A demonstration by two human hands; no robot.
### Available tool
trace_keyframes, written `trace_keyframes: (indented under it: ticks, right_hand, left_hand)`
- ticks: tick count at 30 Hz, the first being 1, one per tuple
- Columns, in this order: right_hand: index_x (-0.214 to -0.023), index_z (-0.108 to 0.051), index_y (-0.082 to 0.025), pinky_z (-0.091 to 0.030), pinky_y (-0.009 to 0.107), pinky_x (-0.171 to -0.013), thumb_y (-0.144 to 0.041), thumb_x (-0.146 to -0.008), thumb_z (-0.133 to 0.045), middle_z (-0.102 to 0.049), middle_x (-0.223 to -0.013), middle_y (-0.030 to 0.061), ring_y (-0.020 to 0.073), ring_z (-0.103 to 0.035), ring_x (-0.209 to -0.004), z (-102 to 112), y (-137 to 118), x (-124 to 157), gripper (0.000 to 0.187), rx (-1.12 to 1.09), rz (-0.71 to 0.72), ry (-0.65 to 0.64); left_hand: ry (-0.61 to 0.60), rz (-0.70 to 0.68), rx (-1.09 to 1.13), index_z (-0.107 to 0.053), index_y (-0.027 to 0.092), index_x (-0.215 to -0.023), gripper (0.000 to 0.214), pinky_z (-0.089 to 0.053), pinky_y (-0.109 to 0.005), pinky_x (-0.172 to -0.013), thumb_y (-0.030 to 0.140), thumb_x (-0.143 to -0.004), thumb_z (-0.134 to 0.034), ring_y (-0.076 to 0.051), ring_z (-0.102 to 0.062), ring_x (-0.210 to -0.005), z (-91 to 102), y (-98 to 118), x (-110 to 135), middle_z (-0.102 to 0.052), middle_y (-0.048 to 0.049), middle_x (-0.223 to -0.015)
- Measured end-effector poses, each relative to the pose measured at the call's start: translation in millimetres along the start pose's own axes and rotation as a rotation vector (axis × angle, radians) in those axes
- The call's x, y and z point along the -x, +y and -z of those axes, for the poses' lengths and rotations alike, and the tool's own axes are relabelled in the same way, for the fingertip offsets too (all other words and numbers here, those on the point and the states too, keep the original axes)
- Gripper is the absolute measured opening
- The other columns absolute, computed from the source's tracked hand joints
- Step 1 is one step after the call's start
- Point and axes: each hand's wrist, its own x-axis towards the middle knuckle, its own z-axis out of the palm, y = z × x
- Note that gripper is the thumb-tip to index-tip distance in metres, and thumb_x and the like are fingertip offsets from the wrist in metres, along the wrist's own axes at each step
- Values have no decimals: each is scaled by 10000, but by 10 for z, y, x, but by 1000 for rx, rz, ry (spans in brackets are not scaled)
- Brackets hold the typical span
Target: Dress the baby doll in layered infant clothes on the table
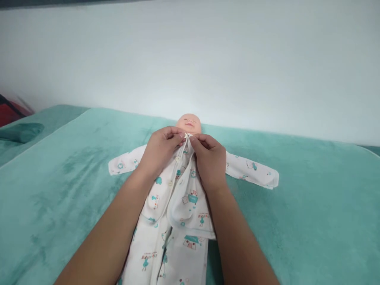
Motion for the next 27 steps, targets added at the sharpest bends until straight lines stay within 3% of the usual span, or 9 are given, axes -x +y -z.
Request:
trace_keyframes:
  ticks: [4, 13, 18, 23, 27]
  right_hand:
    - [-850, -764, -207, -541, 341, -768, -365, -756, -715, -761, -859, 27, 201, -689, -815, 23, 9, -9, 190, 50, 52, -35]
    - [-873, -790, -242, -544, 343, -767, -335, -783, -703, -775, -894, 22, 208, -702, -832, 51, -63, 14, 156, 169, 101, -46]
    - [-884, -790, -272, -534, 361, -812, -332, -831, -660, -774, -964, 13, 221, -701, -900, 43, -88, 46, 153, 284, 255, -86]
    - [-822, -782, -273, -518, 347, -813, -244, -849, -617, -749, -998, 6, 208, -690, -925, 44, -72, 39, 169, 418, 402, -184]
    - [-802, -774, -256, -508, 327, -789, -205, -841, -615, -751, -954, 1, 191, -687, -883, 50, -90, 41, 171, 450, 435, -194]
  left_hand:
    - [16, 74, 104, -651, 183, -834, 50, -464, -259, -665, 181, -785, -640, -129, -603, -693, 1, -12, -2, -653, -12, -734]
    - [-28, 99, 167, -657, 156, -775, 49, -459, -258, -694, 197, -767, -683, -116, -592, -695, 26, 34, 6, -656, -14, -728]
    - [-59, 97, 116, -661, 159, -788, 58, -444, -256, -680, 215, -802, -660, -114, -579, -682, 54, 45, -15, -655, -17, -727]
    - [-89, 96, 61, -640, 169, -815, 223, -460, -266, -687, 389, -839, -669, -132, -605, -706, 75, 36, -31, -662, -23, -748]
    - [-84, 120, 66, -663, 184, -944, 206, -478, -271, -717, 324, -799, -701, -150, -642, -774, 80, 24, -19, -697, -33, -833]
